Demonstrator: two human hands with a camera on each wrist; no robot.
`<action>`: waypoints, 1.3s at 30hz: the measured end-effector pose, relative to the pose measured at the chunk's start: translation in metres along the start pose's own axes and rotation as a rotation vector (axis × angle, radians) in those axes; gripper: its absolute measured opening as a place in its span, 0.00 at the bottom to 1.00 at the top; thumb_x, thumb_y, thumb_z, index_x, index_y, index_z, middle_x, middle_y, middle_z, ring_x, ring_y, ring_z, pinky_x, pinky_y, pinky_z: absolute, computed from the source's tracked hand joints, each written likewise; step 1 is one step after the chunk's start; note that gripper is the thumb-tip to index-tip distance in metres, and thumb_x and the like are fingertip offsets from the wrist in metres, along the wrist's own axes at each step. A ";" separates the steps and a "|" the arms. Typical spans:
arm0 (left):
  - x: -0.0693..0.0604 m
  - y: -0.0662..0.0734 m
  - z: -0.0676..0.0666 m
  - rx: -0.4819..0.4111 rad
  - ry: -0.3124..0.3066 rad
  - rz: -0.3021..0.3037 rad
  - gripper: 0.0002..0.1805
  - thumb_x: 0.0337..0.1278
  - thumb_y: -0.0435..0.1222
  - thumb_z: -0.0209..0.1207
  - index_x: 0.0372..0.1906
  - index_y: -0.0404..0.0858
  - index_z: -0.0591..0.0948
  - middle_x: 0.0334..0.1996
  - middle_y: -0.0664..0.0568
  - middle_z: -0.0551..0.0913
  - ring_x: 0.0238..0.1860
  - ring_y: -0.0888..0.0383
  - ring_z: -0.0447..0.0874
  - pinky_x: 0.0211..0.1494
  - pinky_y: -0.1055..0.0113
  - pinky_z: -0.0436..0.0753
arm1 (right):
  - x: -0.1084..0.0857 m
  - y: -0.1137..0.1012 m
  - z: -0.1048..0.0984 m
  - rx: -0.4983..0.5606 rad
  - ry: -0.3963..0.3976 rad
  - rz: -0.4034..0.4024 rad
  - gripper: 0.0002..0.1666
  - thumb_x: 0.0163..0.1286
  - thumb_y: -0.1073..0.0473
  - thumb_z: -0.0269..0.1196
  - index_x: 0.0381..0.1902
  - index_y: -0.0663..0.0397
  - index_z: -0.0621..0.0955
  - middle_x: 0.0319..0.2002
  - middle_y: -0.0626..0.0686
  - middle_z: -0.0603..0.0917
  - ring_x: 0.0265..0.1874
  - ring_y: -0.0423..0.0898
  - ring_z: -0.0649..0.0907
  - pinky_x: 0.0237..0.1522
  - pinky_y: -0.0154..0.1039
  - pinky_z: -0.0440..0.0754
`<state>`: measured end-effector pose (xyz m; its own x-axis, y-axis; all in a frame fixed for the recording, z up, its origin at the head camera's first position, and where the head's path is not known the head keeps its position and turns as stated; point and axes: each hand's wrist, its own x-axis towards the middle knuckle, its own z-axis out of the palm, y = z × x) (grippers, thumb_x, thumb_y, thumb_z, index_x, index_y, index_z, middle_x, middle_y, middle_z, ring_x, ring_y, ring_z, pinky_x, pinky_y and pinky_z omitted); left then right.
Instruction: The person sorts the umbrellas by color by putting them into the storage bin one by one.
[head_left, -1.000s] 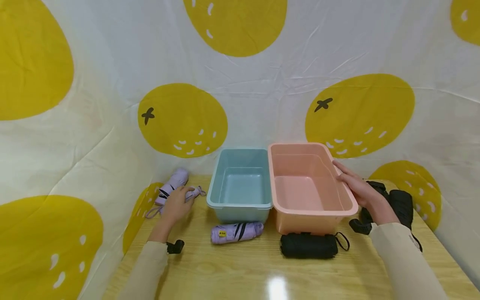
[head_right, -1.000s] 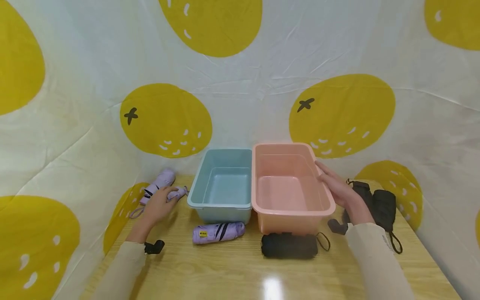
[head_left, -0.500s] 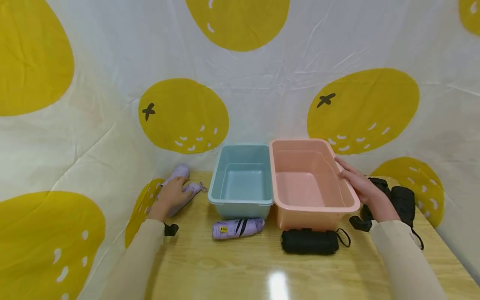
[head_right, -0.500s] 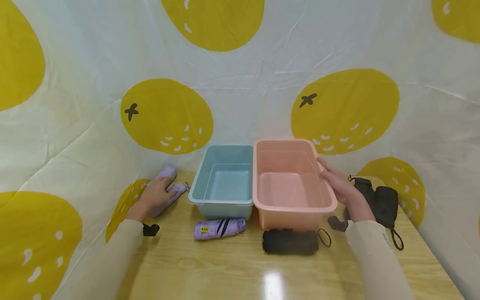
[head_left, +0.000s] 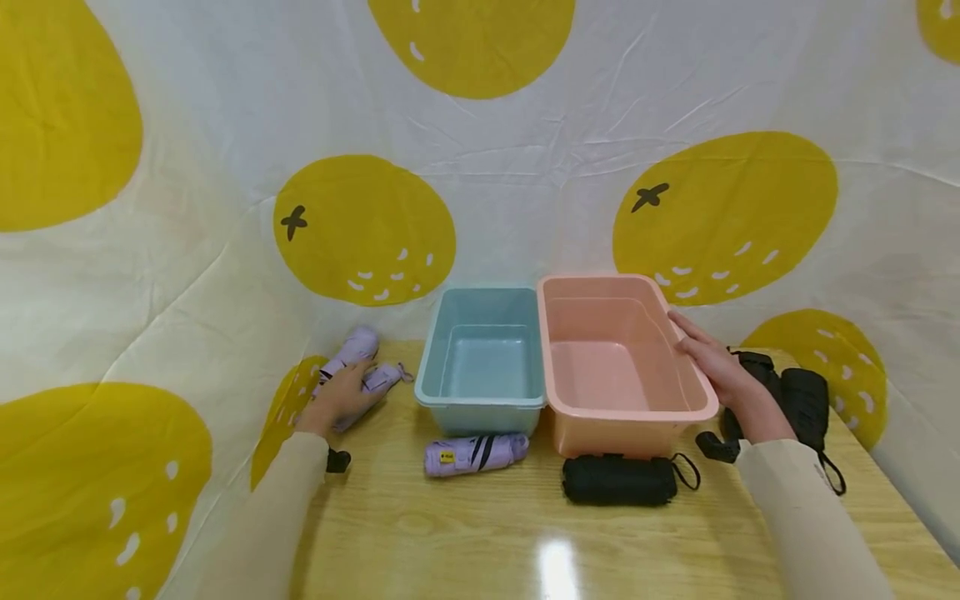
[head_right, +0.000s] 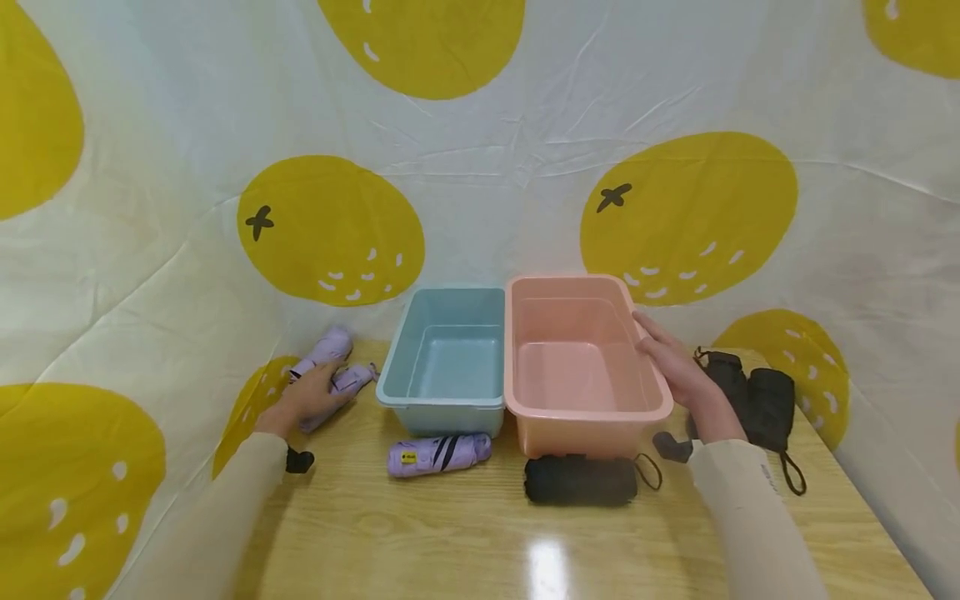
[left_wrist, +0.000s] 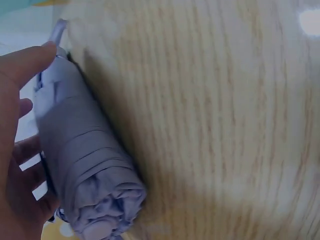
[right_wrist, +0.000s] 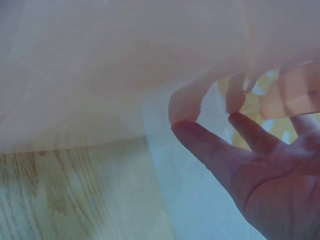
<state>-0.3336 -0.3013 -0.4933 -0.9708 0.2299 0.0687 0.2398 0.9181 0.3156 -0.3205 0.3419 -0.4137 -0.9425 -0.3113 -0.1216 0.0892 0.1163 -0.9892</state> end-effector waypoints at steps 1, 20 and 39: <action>0.000 -0.002 0.002 0.010 -0.004 0.001 0.38 0.60 0.47 0.62 0.69 0.31 0.66 0.63 0.32 0.70 0.61 0.33 0.67 0.58 0.37 0.67 | 0.000 0.001 0.000 -0.001 0.002 0.002 0.37 0.81 0.59 0.38 0.77 0.34 0.35 0.75 0.66 0.38 0.45 0.39 0.82 0.44 0.41 0.82; 0.001 0.003 0.008 0.078 -0.117 -0.044 0.47 0.50 0.50 0.69 0.73 0.38 0.62 0.62 0.28 0.69 0.58 0.30 0.69 0.55 0.36 0.69 | -0.015 -0.020 0.019 -0.038 0.030 0.002 0.39 0.79 0.62 0.40 0.78 0.42 0.35 0.74 0.69 0.40 0.42 0.38 0.81 0.44 0.41 0.82; -0.012 0.001 0.013 0.000 -0.110 -0.108 0.52 0.46 0.52 0.70 0.75 0.40 0.58 0.56 0.29 0.74 0.52 0.34 0.76 0.50 0.35 0.72 | -0.011 -0.013 0.017 -0.037 0.029 -0.009 0.38 0.79 0.62 0.38 0.77 0.39 0.34 0.75 0.65 0.38 0.46 0.36 0.78 0.44 0.37 0.81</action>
<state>-0.3220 -0.2989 -0.5062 -0.9841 0.1638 -0.0693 0.1341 0.9393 0.3158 -0.3055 0.3278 -0.4009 -0.9521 -0.2855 -0.1099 0.0693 0.1486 -0.9865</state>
